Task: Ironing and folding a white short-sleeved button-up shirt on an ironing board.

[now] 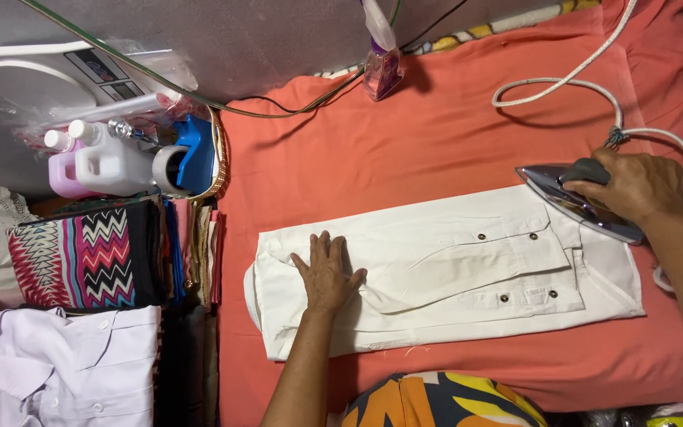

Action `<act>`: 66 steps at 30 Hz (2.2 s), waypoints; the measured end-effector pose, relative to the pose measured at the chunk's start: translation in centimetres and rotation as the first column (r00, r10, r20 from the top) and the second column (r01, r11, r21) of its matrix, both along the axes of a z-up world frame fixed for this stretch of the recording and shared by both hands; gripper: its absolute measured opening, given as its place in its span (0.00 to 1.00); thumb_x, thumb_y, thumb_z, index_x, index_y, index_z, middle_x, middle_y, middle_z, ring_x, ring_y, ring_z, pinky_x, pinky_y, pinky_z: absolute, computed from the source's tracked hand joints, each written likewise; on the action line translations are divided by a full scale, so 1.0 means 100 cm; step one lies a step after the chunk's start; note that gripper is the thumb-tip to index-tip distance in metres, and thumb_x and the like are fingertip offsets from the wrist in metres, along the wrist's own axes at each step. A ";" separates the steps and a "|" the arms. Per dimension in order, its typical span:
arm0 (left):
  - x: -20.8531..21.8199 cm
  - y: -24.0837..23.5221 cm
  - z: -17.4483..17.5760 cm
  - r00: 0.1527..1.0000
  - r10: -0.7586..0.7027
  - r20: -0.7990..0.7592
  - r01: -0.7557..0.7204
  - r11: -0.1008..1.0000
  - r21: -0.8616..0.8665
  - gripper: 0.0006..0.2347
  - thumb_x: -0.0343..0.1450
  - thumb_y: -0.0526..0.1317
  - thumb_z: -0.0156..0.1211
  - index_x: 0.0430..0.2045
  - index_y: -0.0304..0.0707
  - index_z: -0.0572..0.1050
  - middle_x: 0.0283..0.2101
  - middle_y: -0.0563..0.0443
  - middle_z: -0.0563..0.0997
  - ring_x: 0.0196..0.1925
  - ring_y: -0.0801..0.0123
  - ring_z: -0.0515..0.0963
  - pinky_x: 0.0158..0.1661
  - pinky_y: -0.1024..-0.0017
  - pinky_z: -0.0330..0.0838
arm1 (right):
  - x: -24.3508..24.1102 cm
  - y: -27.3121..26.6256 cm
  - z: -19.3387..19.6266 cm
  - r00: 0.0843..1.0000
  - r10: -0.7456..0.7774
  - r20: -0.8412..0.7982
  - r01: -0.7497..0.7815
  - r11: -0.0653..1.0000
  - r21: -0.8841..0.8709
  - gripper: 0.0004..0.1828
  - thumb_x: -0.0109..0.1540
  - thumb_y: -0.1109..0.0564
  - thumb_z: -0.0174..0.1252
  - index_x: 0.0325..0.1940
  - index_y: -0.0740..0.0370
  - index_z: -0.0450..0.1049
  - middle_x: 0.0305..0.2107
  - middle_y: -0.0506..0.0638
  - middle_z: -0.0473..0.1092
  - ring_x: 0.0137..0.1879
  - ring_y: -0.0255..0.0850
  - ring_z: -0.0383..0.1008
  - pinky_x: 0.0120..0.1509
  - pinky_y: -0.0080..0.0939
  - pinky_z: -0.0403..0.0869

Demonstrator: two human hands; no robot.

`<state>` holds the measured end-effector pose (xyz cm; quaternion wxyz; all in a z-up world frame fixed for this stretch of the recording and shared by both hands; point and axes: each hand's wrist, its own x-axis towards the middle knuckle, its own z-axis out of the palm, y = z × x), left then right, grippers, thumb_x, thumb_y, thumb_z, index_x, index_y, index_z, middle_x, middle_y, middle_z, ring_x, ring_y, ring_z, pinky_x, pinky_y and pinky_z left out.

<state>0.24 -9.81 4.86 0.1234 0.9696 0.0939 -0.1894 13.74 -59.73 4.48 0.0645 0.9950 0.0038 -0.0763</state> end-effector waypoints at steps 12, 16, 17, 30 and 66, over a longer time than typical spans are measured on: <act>-0.048 0.021 -0.004 0.889 0.184 0.419 -0.133 0.980 -0.148 0.08 0.73 0.37 0.58 0.44 0.38 0.75 0.45 0.42 0.76 0.50 0.55 0.73 0.53 0.56 0.66 | -0.023 -0.145 -0.136 0.940 -0.110 0.322 0.061 0.985 0.159 0.34 0.60 0.32 0.73 0.43 0.66 0.74 0.33 0.61 0.77 0.37 0.52 0.80 0.46 0.47 0.78; -0.065 0.030 -0.012 0.904 0.065 0.423 -0.020 0.994 -0.109 0.03 0.68 0.34 0.59 0.29 0.39 0.80 0.31 0.49 0.80 0.37 0.58 0.76 0.45 0.60 0.68 | -0.026 -0.155 -0.169 0.907 -0.185 0.378 0.027 0.922 0.387 0.30 0.62 0.43 0.74 0.47 0.71 0.69 0.39 0.63 0.75 0.43 0.54 0.80 0.49 0.48 0.78; -0.066 0.030 -0.011 0.903 0.070 0.424 -0.027 0.994 -0.108 0.03 0.68 0.34 0.59 0.29 0.39 0.80 0.31 0.49 0.80 0.37 0.58 0.76 0.45 0.60 0.68 | -0.030 -0.144 -0.164 0.908 -0.180 0.379 0.020 0.921 0.389 0.30 0.62 0.43 0.74 0.47 0.71 0.69 0.39 0.63 0.75 0.43 0.54 0.80 0.49 0.48 0.78; -0.067 0.028 0.000 0.989 0.129 0.071 -0.097 0.934 -0.343 0.12 0.61 0.43 0.75 0.27 0.35 0.80 0.32 0.47 0.82 0.32 0.60 0.80 0.36 0.61 0.73 | -0.186 0.209 0.015 0.901 0.428 0.067 -0.339 0.599 0.726 0.08 0.62 0.54 0.62 0.40 0.59 0.79 0.34 0.51 0.79 0.37 0.41 0.81 0.45 0.40 0.80; -0.071 0.006 -0.003 0.838 0.305 -0.452 -0.536 0.611 -0.583 0.21 0.72 0.55 0.59 0.37 0.30 0.82 0.31 0.45 0.86 0.24 0.70 0.82 0.29 0.71 0.79 | -0.189 0.234 0.091 0.535 0.467 -0.704 -0.159 0.874 0.459 0.27 0.65 0.48 0.51 0.69 0.44 0.67 0.58 0.51 0.72 0.46 0.38 0.80 0.52 0.43 0.76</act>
